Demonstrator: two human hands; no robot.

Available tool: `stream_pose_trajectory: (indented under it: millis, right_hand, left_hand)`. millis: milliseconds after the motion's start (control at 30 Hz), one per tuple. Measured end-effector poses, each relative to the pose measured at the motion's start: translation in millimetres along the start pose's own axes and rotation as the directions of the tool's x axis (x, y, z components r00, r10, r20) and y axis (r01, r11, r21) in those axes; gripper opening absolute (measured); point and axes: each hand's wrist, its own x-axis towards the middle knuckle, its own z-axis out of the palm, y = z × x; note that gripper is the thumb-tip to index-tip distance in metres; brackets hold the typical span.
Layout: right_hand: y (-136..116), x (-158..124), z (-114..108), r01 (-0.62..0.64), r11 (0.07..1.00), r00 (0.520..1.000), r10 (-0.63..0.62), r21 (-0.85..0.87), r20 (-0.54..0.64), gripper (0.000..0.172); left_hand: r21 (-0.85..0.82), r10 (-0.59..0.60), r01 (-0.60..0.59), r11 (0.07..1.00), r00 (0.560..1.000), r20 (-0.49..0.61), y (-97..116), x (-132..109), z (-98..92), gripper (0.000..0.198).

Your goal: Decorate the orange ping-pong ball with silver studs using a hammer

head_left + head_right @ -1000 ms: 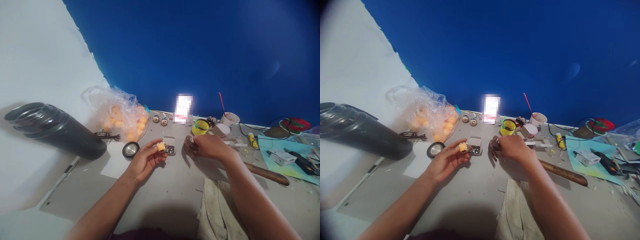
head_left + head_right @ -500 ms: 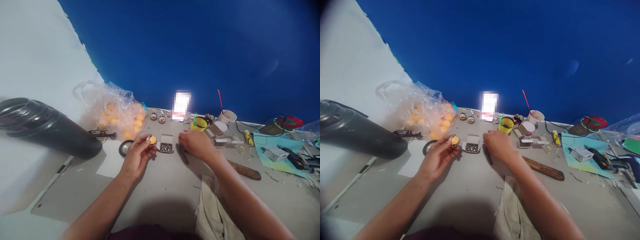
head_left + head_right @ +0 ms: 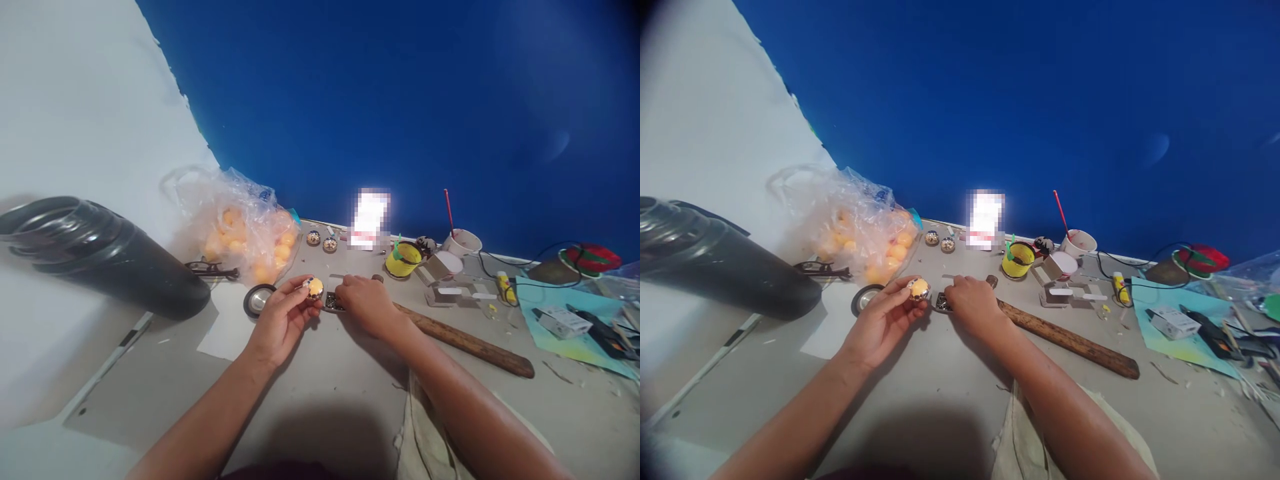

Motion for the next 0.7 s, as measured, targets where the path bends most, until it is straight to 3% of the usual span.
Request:
stream_pose_trajectory:
  millis: [533, 700]
  right_hand:
    - [-3.5, -2.2, -1.2, -0.022, 1.000, 0.998, 0.023, -0.012, 0.055, 0.022]
    - [-4.3, -4.0, -0.5, -0.015, 1.000, 1.000, 0.015, -0.009, 0.012, 0.022]
  left_hand:
    - [0.019, -0.031, 0.030, 0.999, 0.999, 0.027, -2.0, 0.2, -0.7, 0.026]
    - [0.021, -0.032, 0.031, 0.999, 0.999, 0.031, -2.2, 0.8, -0.6, 0.025]
